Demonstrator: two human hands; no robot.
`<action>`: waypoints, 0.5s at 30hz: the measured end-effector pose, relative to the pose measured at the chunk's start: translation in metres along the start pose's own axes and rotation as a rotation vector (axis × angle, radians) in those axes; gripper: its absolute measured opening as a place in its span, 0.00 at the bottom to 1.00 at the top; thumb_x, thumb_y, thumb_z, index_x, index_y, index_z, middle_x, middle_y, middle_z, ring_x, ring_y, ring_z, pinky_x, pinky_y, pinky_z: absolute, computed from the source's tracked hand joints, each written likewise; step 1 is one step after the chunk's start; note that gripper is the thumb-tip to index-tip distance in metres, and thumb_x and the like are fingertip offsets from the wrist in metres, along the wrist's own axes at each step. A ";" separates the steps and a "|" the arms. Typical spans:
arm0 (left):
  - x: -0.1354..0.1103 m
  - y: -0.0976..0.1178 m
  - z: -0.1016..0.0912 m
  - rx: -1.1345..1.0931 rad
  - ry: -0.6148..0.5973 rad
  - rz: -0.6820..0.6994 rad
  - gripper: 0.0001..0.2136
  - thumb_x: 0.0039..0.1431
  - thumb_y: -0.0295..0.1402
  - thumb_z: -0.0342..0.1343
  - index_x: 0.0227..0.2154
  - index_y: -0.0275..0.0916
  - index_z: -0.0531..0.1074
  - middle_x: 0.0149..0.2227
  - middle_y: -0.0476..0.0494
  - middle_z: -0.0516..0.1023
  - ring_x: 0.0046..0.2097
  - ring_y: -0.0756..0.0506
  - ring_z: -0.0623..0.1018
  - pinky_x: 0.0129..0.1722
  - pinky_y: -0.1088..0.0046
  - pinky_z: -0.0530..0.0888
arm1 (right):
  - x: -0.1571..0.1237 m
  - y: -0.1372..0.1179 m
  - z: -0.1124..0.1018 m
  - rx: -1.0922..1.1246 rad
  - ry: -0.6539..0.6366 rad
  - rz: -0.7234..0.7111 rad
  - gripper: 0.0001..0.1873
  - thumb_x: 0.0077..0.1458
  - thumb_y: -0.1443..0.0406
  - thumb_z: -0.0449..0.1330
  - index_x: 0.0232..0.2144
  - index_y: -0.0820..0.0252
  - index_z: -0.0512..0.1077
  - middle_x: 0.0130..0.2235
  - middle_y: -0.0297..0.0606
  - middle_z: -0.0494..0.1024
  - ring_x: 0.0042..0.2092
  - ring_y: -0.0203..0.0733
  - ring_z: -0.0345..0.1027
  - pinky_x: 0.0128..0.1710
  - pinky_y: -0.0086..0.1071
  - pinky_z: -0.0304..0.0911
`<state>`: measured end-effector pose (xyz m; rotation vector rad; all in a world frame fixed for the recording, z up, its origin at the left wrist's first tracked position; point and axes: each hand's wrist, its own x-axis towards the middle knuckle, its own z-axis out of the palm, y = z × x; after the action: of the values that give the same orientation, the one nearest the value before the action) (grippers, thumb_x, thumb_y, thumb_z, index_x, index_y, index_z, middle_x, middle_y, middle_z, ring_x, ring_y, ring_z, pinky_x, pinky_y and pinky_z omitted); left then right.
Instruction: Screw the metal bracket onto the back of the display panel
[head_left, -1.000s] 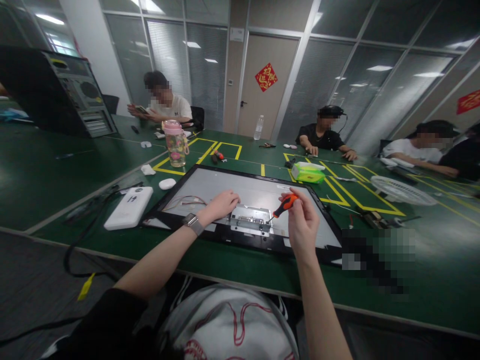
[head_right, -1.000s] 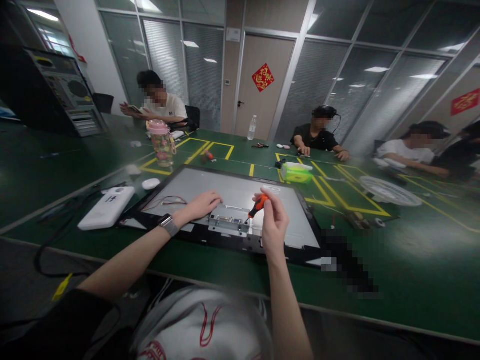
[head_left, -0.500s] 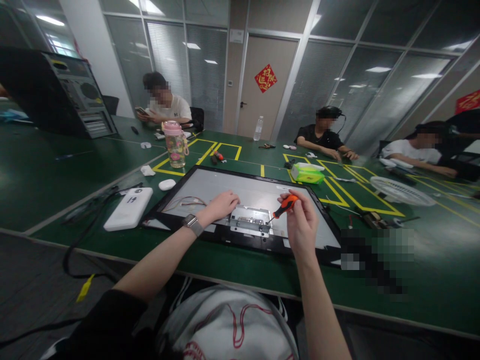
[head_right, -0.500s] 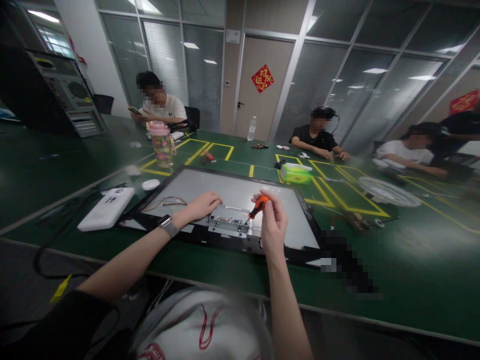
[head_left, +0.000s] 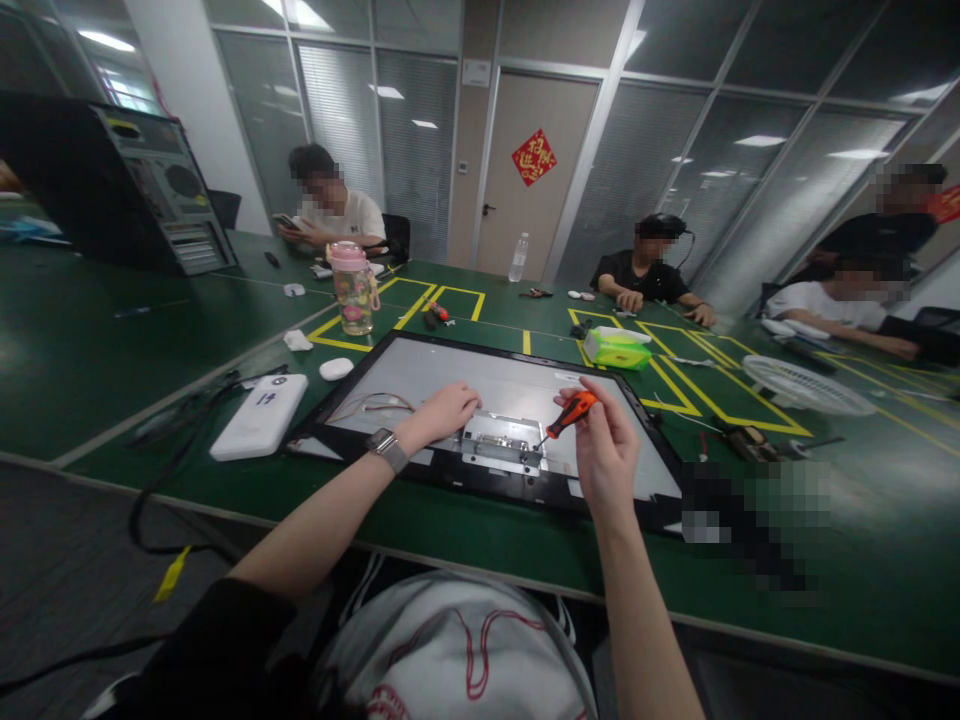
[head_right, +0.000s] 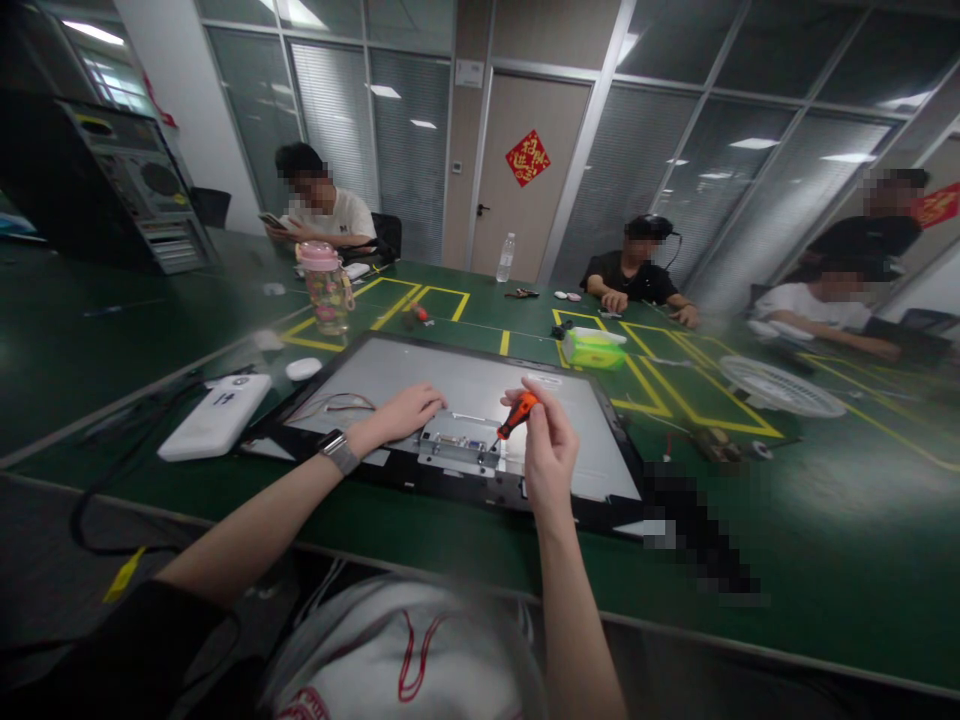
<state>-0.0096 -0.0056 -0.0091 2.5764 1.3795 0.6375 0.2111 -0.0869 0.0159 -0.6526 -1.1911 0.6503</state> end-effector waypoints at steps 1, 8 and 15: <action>0.000 0.000 0.000 -0.001 0.002 -0.001 0.15 0.64 0.28 0.43 0.40 0.35 0.76 0.39 0.40 0.74 0.42 0.44 0.74 0.47 0.68 0.70 | 0.000 0.000 0.000 0.004 -0.007 0.001 0.16 0.60 0.60 0.55 0.48 0.57 0.73 0.40 0.42 0.79 0.41 0.44 0.75 0.48 0.46 0.66; 0.000 -0.001 0.001 -0.002 0.010 0.004 0.15 0.64 0.28 0.43 0.39 0.36 0.76 0.39 0.41 0.75 0.43 0.44 0.75 0.47 0.68 0.70 | 0.004 0.004 -0.002 -0.111 0.127 -0.026 0.13 0.50 0.62 0.65 0.40 0.55 0.76 0.38 0.35 0.76 0.38 0.37 0.70 0.41 0.33 0.65; 0.000 0.001 -0.001 0.010 -0.005 -0.005 0.15 0.64 0.28 0.43 0.40 0.36 0.76 0.39 0.40 0.74 0.42 0.44 0.75 0.46 0.68 0.71 | 0.001 -0.003 0.001 -0.240 0.147 -0.112 0.14 0.59 0.60 0.56 0.44 0.57 0.76 0.41 0.39 0.76 0.43 0.41 0.69 0.45 0.37 0.63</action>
<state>-0.0092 -0.0065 -0.0077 2.5798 1.3911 0.6242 0.2107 -0.0875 0.0191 -0.8150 -1.1687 0.3613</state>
